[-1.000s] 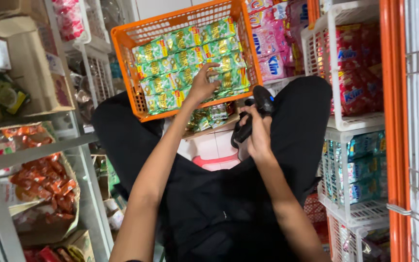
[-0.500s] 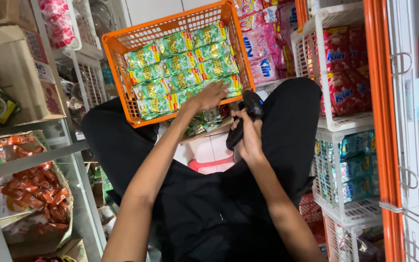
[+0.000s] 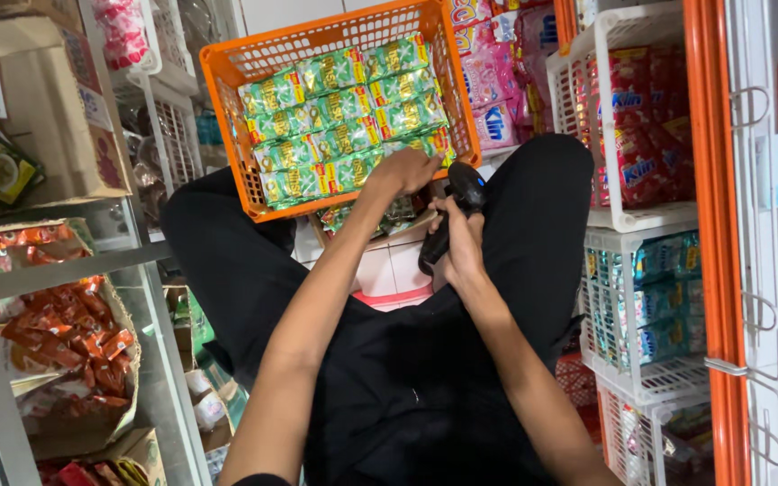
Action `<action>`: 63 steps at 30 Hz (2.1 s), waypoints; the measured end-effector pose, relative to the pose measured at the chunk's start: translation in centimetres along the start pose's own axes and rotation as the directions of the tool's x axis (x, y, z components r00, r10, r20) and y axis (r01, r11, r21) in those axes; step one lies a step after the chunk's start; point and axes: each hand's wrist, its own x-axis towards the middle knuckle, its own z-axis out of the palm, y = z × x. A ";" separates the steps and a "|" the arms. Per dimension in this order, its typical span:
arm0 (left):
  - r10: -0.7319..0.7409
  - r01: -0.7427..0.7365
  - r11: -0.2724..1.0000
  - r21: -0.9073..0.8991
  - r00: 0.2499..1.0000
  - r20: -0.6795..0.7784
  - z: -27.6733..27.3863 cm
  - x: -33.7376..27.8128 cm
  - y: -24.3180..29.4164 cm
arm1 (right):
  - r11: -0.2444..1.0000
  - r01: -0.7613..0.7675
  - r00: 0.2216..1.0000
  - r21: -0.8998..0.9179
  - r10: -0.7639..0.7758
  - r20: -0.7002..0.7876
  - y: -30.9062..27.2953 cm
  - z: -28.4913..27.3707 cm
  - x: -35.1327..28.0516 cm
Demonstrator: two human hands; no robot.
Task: The person picks up sachet packets, scans their barcodes with a handheld barcode scanner, and arranges them in a plastic crate.
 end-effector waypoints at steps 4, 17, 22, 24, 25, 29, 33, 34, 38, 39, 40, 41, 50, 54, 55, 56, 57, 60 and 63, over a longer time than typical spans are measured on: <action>0.013 -0.013 1.000 -0.014 1.000 -0.010 0.1 -0.6 1.0 | 1.000 -0.020 1.000 0.019 0.020 0.017 0.5 -0.2 0.2; 0.058 -0.067 0.997 -0.044 0.984 -0.169 -1.3 -4.7 1.5 | 0.985 -0.173 0.985 0.019 0.173 -0.023 -0.2 2.8 0.6; 0.236 -0.385 0.906 -0.174 0.803 -0.547 -3.4 -9.8 2.8 | 0.974 -0.206 0.977 0.092 0.209 -0.029 -1.1 3.7 0.2; 0.302 -0.490 0.863 -0.125 0.697 -0.650 -4.1 -12.7 2.7 | 0.971 -0.134 0.985 0.199 0.109 0.132 -1.7 3.4 -0.2; 0.234 -0.431 0.886 -0.171 0.734 -0.638 -4.1 -14.1 2.4 | 0.969 -0.143 0.984 0.199 0.117 0.137 -2.0 3.3 -0.4; -0.128 0.063 0.933 -0.354 0.978 -0.163 -1.8 -18.4 -1.3 | 0.983 -0.085 0.978 0.161 0.051 0.202 -3.3 3.1 -2.2; -0.371 0.338 0.894 0.295 0.926 0.065 6.6 -17.3 -5.4 | 0.988 -0.144 0.964 0.062 0.126 0.233 -4.0 3.4 -3.6; -0.348 0.347 0.869 0.352 0.935 -0.064 8.7 -15.8 -6.2 | 0.988 -0.143 0.962 0.058 0.125 0.242 -3.9 3.3 -3.7; -0.025 0.065 0.995 0.069 0.882 -0.471 14.4 -8.5 -6.8 | 0.994 -0.113 0.954 -0.009 0.111 0.278 -3.5 1.4 -3.5; -0.056 0.075 0.997 0.035 0.919 -0.389 14.9 -6.7 -7.1 | 0.993 -0.113 0.957 -0.022 0.115 0.267 -3.4 1.2 -3.2; -0.054 0.078 0.996 0.046 0.915 -0.399 15.7 -5.7 -7.7 | 0.994 -0.108 0.955 -0.014 0.107 0.278 -3.4 0.9 -2.9; 0.034 0.035 0.988 0.148 0.898 -0.438 17.0 -5.4 -8.2 | 0.997 -0.060 0.964 -0.041 0.068 0.256 -3.5 0.2 -2.9; 0.070 -0.136 0.985 -0.105 0.875 -0.478 10.2 -11.0 -5.5 | 0.987 -0.133 0.966 0.086 0.109 0.236 -1.7 -2.7 -1.0; -0.011 -0.141 0.903 -0.406 0.937 -0.349 4.0 -17.2 -1.3 | 0.996 0.007 0.971 -0.087 0.014 0.239 -2.1 -1.2 -0.6; -0.011 -0.143 0.904 -0.403 0.934 -0.356 2.6 -18.5 -0.7 | 0.996 0.011 0.969 -0.086 0.010 0.245 -2.6 -0.5 -0.9; 0.100 -0.334 0.787 -0.519 0.899 -0.427 1.4 -19.8 -0.3 | 0.973 0.019 0.966 -0.231 0.042 0.256 -3.1 0.3 -1.5; 0.190 -0.505 0.617 -0.603 0.840 -0.509 0.6 -20.9 0.1 | 0.927 0.028 0.962 -0.374 0.076 0.262 -3.8 0.9 -2.3; -0.057 -0.397 0.322 -0.860 0.898 -0.436 -0.6 -24.3 0.3 | 0.844 0.115 0.831 -0.523 0.206 0.516 -6.0 2.3 -4.5; -0.137 -0.478 0.287 -0.830 0.837 -0.530 -0.5 -24.6 -0.6 | 0.810 0.081 0.773 -0.581 0.317 0.550 -5.5 3.3 -5.9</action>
